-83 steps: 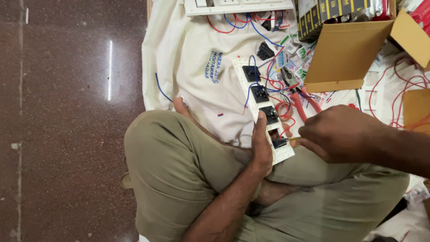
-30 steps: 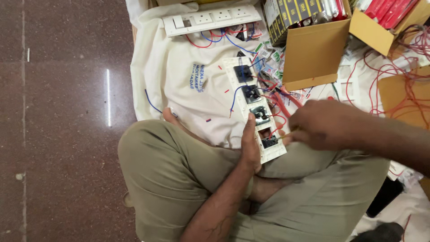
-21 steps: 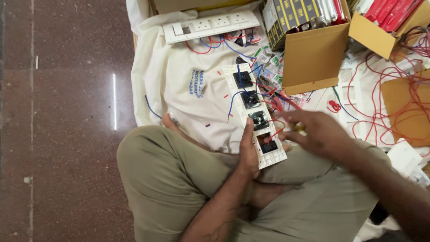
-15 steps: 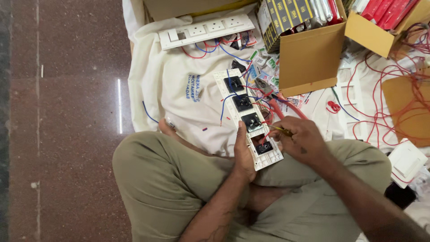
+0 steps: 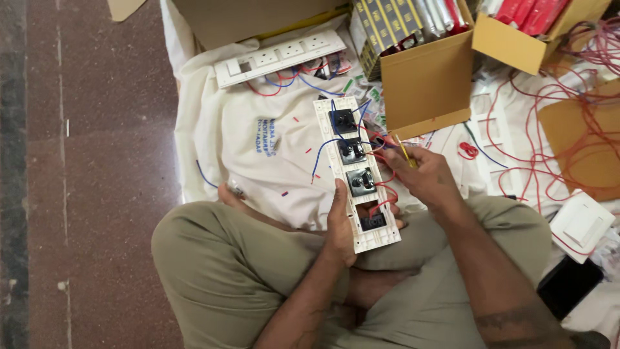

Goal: The person wires electrical switches on a mounting plate using a screwdriver and pliers.

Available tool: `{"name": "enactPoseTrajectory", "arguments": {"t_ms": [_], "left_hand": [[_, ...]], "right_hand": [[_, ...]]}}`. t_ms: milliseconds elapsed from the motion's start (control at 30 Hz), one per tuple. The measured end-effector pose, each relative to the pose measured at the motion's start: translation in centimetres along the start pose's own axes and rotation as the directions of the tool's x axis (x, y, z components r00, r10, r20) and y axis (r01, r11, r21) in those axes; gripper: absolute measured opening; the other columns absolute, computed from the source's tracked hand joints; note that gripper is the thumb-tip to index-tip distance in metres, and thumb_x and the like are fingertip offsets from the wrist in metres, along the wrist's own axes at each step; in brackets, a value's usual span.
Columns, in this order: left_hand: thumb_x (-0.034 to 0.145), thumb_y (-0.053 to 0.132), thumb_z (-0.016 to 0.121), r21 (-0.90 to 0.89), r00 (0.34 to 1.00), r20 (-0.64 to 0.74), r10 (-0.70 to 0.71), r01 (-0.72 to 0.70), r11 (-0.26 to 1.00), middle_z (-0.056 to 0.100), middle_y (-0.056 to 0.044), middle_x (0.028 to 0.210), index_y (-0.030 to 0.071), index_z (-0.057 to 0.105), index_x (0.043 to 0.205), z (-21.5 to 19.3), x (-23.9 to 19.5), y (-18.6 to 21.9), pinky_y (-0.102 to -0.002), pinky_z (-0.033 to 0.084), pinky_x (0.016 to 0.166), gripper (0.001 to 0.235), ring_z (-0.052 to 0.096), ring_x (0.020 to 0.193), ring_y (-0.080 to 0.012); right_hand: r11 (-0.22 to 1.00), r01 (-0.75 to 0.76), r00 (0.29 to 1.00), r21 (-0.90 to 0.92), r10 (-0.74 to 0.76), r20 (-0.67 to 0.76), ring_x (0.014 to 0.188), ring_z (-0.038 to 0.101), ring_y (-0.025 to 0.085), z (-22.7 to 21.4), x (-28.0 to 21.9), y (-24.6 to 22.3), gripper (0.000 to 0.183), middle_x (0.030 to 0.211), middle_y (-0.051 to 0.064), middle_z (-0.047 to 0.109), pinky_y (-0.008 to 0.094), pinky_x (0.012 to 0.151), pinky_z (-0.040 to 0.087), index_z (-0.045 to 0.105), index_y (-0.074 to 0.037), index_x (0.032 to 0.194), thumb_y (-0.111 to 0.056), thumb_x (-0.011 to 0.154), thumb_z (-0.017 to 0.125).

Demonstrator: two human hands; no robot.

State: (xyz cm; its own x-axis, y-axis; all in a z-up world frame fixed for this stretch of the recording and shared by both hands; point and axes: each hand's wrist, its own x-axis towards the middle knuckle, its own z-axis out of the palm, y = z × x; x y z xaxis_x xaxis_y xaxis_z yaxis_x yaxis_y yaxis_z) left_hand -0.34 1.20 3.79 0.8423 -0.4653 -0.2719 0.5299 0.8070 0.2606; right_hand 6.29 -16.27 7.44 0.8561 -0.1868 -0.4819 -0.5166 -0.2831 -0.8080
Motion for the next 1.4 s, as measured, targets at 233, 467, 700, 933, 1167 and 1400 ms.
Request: {"name": "enactPoseTrajectory", "arguments": {"t_ms": [233, 467, 700, 933, 1167, 1400], "left_hand": [[0.102, 0.072, 0.037, -0.025, 0.999, -0.016, -0.048, 0.047, 0.999, 0.07, -0.018, 0.111, 0.004, 0.056, 0.137, -0.6, 0.2, -0.3, -0.05, 0.061, 0.087, 0.079, 0.071, 0.097, -0.0286], [0.095, 0.073, 0.037, 0.208, 0.988, -0.152, -0.028, 0.06, 0.976, 0.071, -0.017, 0.11, 0.0, 0.058, 0.132, 0.3, 0.6, -0.2, -0.046, 0.063, 0.083, 0.084, 0.072, 0.096, -0.0257], [0.095, 0.074, 0.038, 0.319, 0.984, -0.163, 0.073, -0.017, 0.948, 0.071, -0.016, 0.107, 0.003, 0.058, 0.133, 0.5, 0.4, 0.4, -0.045, 0.063, 0.077, 0.083, 0.071, 0.091, -0.025], [0.109, 0.064, 0.047, 0.319, 0.934, -0.217, 0.285, -0.208, 0.925, 0.067, -0.017, 0.095, -0.008, 0.055, 0.131, -0.2, 1.6, 3.4, -0.045, 0.059, 0.067, 0.076, 0.068, 0.078, -0.0316], [0.089, 0.028, 0.081, 0.969, 0.454, 0.155, 0.878, 0.102, -0.224, 0.043, -0.034, 0.138, -0.009, 0.024, 0.153, 2.2, 4.5, 9.5, -0.059, 0.037, 0.107, 0.094, 0.041, 0.129, -0.05], [0.068, 0.028, 0.091, 0.785, 0.569, 0.248, 0.784, 0.356, -0.507, 0.046, -0.019, 0.128, 0.014, 0.039, 0.148, 4.5, 6.3, 15.2, -0.054, 0.04, 0.094, 0.097, 0.045, 0.121, -0.0404]], "right_hand": [[0.822, 0.439, 0.894, -0.362, -0.438, 0.089, 0.063, 0.059, 0.012, -0.3, 1.7, 1.3, 0.044, 0.07, 0.004, 0.067, 0.031, 0.057, 0.048, 0.075, -0.001, 0.093, -0.044, 0.09, 0.079], [0.895, -0.086, 0.982, 0.438, 0.001, 0.19, 0.042, 0.036, 0.002, -0.3, 0.9, 1.1, 0.025, 0.06, -0.005, 0.054, 0.023, 0.038, 0.024, 0.069, -0.008, 0.085, -0.032, 0.088, 0.077], [0.922, -0.107, 0.993, 0.371, 0.081, 0.085, 0.044, 0.039, 0.005, 0.0, 0.7, 0.3, 0.029, 0.058, -0.005, 0.049, 0.025, 0.038, 0.028, 0.066, -0.008, 0.082, -0.033, 0.094, 0.073], [0.982, 0.181, 0.982, 0.056, -0.184, 0.045, 0.055, 0.043, 0.002, 0.3, -0.2, -1.1, 0.036, 0.066, -0.006, 0.058, 0.022, 0.047, 0.033, 0.073, -0.006, 0.084, -0.041, 0.091, 0.074], [0.967, 0.227, 0.974, -0.115, -0.225, 0.025, 0.058, 0.049, 0.003, 0.9, 0.5, -0.2, 0.032, 0.064, -0.003, 0.063, 0.024, 0.05, 0.039, 0.076, -0.004, 0.088, -0.037, 0.088, 0.076], [0.886, 0.334, 0.938, -0.322, -0.346, 0.021, 0.055, 0.053, 0.008, 1.0, 0.8, 0.2, 0.034, 0.06, 0.005, 0.063, 0.029, 0.051, 0.044, 0.074, -0.001, 0.087, -0.035, 0.089, 0.077]]}}
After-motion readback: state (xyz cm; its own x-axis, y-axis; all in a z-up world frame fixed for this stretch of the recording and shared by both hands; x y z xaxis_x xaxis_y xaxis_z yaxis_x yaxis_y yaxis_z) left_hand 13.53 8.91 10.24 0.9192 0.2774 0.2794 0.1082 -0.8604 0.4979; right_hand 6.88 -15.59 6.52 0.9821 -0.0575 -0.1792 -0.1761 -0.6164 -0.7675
